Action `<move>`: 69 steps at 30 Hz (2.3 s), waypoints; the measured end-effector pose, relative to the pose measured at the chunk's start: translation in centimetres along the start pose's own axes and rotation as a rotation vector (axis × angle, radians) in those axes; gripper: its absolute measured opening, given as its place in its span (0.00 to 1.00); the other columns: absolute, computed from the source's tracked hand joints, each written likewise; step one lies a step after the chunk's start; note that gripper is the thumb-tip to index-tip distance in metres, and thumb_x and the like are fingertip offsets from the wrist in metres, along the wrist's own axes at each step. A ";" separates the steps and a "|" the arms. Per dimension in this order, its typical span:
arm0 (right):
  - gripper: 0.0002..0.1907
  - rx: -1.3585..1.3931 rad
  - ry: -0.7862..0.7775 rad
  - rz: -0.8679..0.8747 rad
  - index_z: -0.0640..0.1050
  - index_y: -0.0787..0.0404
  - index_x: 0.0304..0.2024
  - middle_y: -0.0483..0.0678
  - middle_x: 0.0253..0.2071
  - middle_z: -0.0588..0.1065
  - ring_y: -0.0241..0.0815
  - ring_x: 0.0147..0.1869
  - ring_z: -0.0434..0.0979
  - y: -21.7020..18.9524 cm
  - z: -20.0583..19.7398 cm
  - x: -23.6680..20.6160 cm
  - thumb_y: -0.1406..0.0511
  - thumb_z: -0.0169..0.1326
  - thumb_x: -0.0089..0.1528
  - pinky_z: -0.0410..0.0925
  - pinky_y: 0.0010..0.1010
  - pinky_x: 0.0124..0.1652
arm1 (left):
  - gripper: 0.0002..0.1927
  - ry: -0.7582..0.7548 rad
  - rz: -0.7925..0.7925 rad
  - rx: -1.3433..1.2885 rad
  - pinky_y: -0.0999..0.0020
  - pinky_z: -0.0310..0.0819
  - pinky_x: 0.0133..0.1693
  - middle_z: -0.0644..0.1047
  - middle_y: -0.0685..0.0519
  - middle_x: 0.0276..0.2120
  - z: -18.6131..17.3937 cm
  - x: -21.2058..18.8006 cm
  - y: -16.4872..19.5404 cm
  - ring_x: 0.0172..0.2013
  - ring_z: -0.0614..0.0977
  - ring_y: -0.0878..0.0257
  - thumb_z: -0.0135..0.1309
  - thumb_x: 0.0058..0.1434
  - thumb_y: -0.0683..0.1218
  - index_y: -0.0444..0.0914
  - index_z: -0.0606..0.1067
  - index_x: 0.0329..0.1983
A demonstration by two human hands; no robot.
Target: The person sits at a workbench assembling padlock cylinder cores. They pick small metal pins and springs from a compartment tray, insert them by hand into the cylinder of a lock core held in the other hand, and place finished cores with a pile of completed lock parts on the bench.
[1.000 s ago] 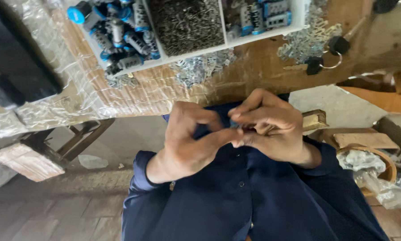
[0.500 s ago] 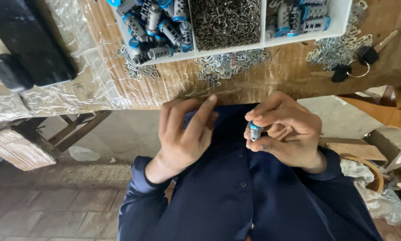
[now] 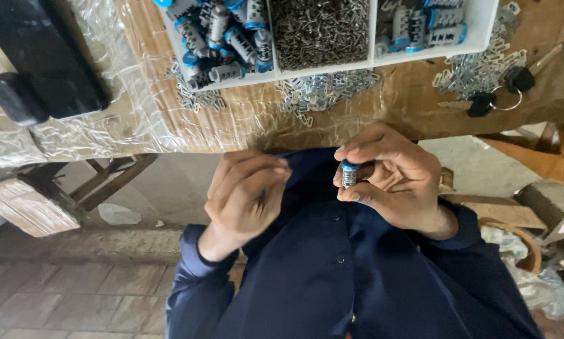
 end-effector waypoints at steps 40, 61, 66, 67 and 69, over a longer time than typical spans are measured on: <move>0.23 0.099 0.029 0.049 0.73 0.68 0.59 0.59 0.60 0.70 0.42 0.51 0.82 0.5 -0.3 -0.6 0.78 0.63 0.63 0.81 0.28 0.50 | 0.17 -0.081 0.037 -0.196 0.64 0.74 0.41 0.74 0.49 0.38 0.6 0.6 1.7 0.41 0.78 0.58 0.65 0.52 0.30 0.36 0.80 0.44; 0.18 -0.071 -0.084 0.048 0.79 0.67 0.53 0.56 0.55 0.74 0.40 0.45 0.86 -0.1 -0.3 0.1 0.73 0.65 0.61 0.82 0.21 0.40 | 0.15 -0.183 0.241 -0.353 0.66 0.66 0.33 0.72 0.52 0.34 0.7 2.6 1.6 0.30 0.74 0.59 0.70 0.54 0.37 0.36 0.78 0.43; 0.22 -0.666 -0.175 -0.293 0.77 0.66 0.55 0.55 0.52 0.78 0.48 0.46 0.85 -3.6 1.2 0.4 0.72 0.68 0.59 0.78 0.35 0.42 | 0.14 -0.311 -0.447 -1.109 0.71 0.68 0.39 0.69 0.56 0.41 3.7 1.7 0.8 0.38 0.72 0.65 0.68 0.63 0.43 0.41 0.73 0.46; 0.23 -0.765 -0.123 -0.388 0.75 0.68 0.57 0.57 0.52 0.78 0.51 0.47 0.84 -4.3 1.3 0.1 0.74 0.67 0.61 0.78 0.37 0.41 | 0.16 -0.292 -0.413 -1.066 0.72 0.66 0.40 0.69 0.56 0.40 4.4 1.9 1.1 0.38 0.70 0.67 0.68 0.64 0.43 0.41 0.73 0.48; 0.24 -0.912 -0.099 -0.468 0.71 0.70 0.58 0.60 0.50 0.78 0.52 0.45 0.83 -5.1 0.5 -0.8 0.76 0.65 0.61 0.77 0.39 0.39 | 0.18 -0.331 -0.389 -1.009 0.73 0.65 0.40 0.71 0.56 0.41 5.2 2.6 1.9 0.37 0.70 0.69 0.69 0.65 0.43 0.41 0.74 0.53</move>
Point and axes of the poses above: each hand's wrist, its own x-axis towards the middle knuckle, its own z-axis out of the palm, y = z × x, the point moved 3 cm from there along x, towards the middle knuckle
